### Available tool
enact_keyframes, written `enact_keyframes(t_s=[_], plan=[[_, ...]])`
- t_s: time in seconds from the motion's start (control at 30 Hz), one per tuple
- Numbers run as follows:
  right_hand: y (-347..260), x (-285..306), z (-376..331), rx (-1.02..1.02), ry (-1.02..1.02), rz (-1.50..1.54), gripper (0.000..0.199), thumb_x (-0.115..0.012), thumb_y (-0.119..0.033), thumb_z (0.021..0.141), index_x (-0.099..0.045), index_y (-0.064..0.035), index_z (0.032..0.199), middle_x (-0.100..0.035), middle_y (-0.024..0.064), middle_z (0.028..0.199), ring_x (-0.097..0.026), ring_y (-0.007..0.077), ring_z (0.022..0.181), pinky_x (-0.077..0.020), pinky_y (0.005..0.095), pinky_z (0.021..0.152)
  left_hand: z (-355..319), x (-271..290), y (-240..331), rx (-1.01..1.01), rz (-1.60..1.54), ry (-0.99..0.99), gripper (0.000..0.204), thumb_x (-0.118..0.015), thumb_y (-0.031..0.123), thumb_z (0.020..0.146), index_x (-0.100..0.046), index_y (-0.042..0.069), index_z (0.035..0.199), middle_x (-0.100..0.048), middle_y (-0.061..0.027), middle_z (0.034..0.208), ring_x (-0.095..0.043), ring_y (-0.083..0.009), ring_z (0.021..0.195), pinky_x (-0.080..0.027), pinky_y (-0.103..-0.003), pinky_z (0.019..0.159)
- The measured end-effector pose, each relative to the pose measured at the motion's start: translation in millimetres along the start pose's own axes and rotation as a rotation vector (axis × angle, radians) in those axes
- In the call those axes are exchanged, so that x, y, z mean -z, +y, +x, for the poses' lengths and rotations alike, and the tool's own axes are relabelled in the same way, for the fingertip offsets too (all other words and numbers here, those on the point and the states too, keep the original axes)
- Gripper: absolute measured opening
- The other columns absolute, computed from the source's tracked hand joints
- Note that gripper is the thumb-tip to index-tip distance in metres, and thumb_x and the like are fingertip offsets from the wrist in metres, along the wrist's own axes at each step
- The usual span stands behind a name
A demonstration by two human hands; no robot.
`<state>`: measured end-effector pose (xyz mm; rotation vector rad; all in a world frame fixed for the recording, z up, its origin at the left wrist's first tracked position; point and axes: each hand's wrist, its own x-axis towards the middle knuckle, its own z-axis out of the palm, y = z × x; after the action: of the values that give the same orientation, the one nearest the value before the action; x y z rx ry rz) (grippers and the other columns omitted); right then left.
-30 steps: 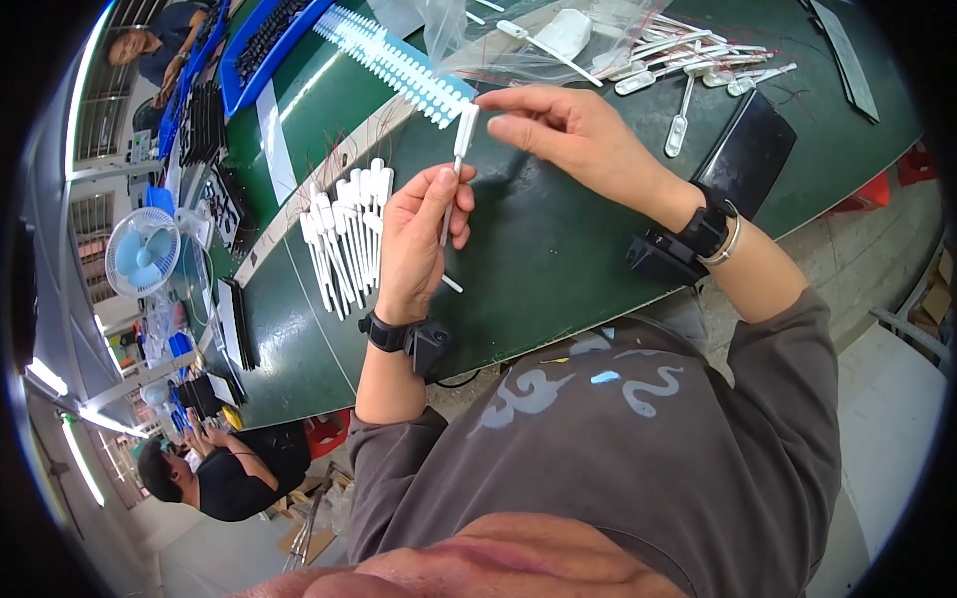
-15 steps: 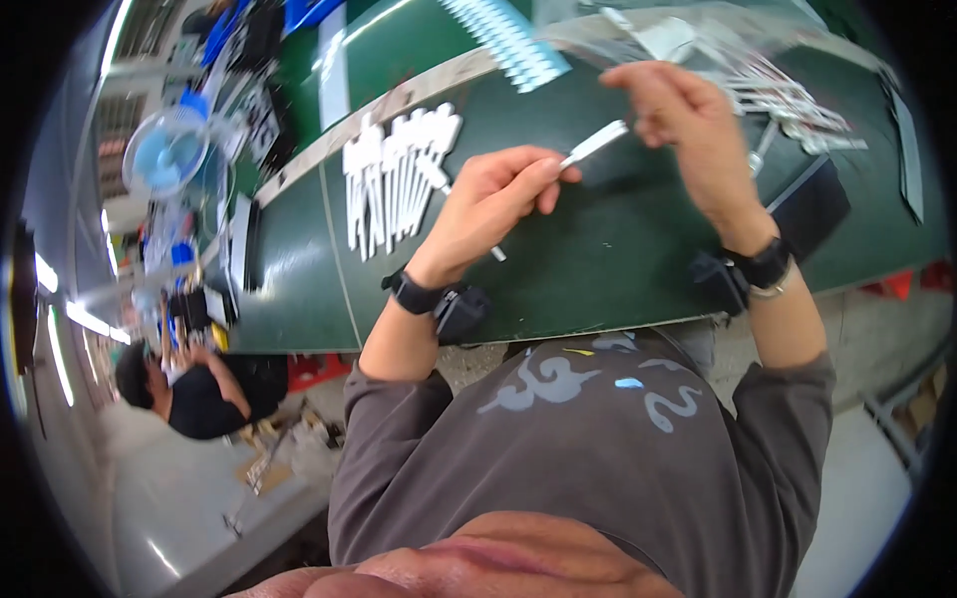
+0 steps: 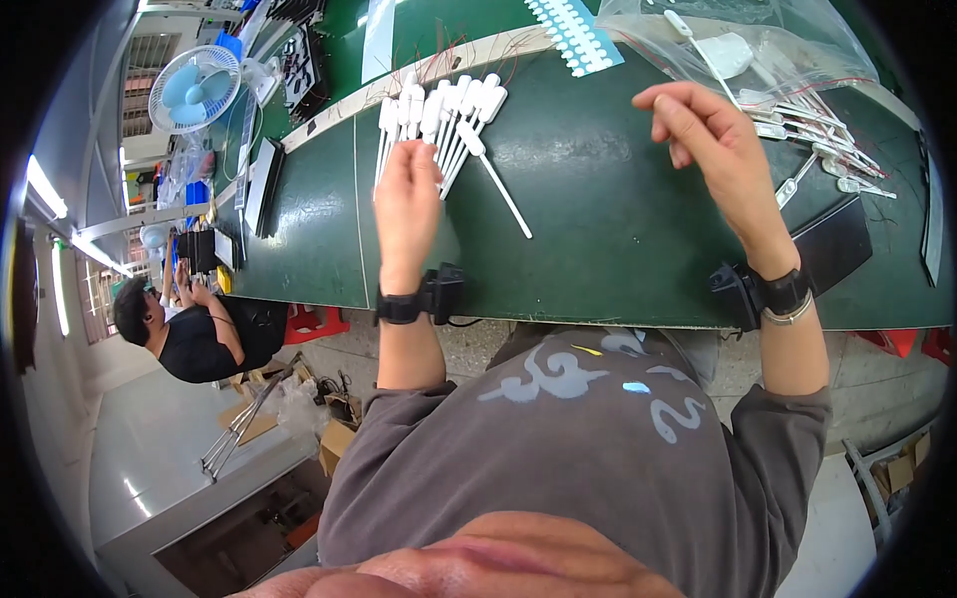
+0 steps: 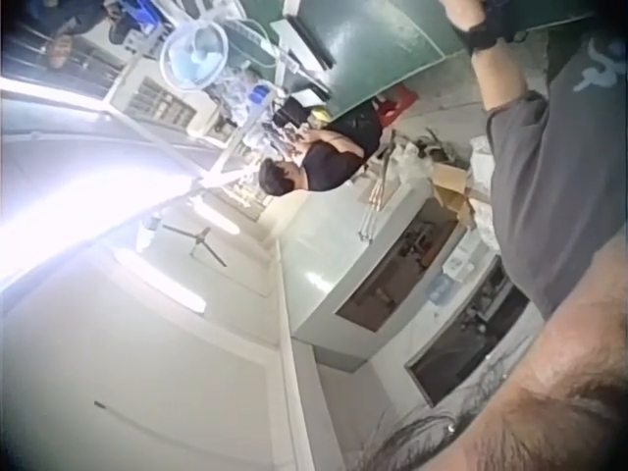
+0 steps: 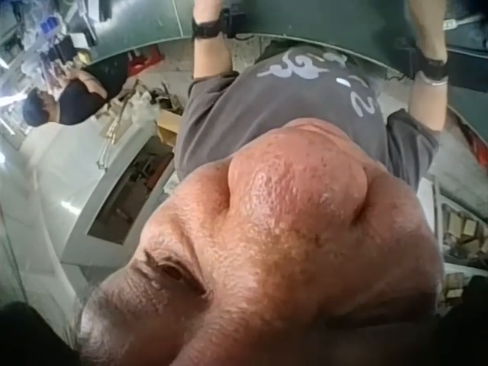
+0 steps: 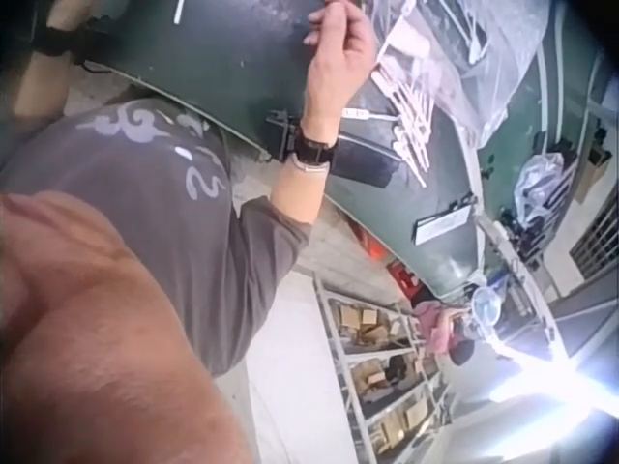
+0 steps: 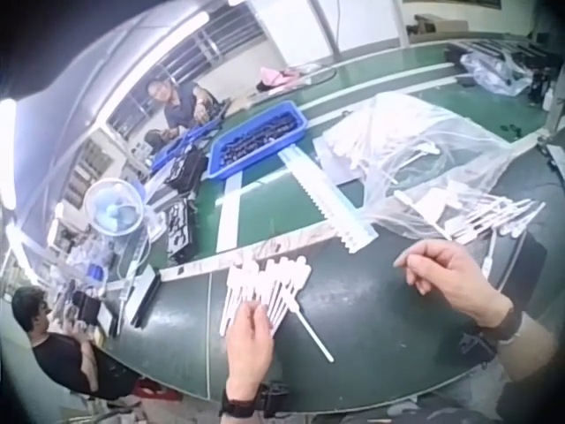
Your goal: The person assembles electronic components by hand, fitting a wire into a white plastic housing and pressing the two halves together. They then slide a white plastic tube onto the assembled housing and place the unit on the table.
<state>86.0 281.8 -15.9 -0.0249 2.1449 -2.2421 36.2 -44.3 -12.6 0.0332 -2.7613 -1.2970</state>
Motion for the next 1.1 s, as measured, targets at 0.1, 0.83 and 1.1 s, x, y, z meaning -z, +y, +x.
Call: enact_keyframes(t_s=[0.1, 0.83, 1.1], plan=[[1, -8, -2, -0.030, -0.042, -0.057, 0.024, -0.054, -0.022, 0.104, -0.067, -0.0034, 0.111, -0.056, -0.0045, 0.082, -0.046, 0.0023, 0.069, -0.0382, 0.0180, 0.064, -15, -20, 2, -0.160, 0.353, -0.041, 0.023, -0.056, 0.023, 0.100, -0.061, 0.000, 0.096, -0.069, -0.0191, 0.077, -0.068, -0.0335, 0.070, -0.052, -0.043, 0.062], [-4, -9, -8, 0.046, -0.174, -0.239, 0.020, -0.057, -0.017, 0.098, -0.068, -0.0021, 0.105, -0.067, 0.0023, 0.084, -0.061, 0.0082, 0.076, -0.0477, 0.0256, 0.068, 33, -3, -8, -0.360, 0.829, 0.005, 0.024, -0.060, 0.027, 0.096, -0.061, 0.004, 0.100, -0.069, -0.0182, 0.087, -0.067, -0.0386, 0.079, -0.052, -0.048, 0.068], [-2, -8, -13, 0.120, -0.187, -0.337, 0.019, -0.058, -0.016, 0.096, -0.067, -0.0015, 0.102, -0.069, 0.0091, 0.086, -0.066, 0.0191, 0.076, -0.0502, 0.0324, 0.070, 12, -9, 33, -0.600, 0.758, 0.152, 0.020, -0.064, 0.022, 0.094, -0.064, 0.003, 0.102, -0.068, -0.0115, 0.091, -0.065, -0.0325, 0.083, -0.051, -0.042, 0.074]])
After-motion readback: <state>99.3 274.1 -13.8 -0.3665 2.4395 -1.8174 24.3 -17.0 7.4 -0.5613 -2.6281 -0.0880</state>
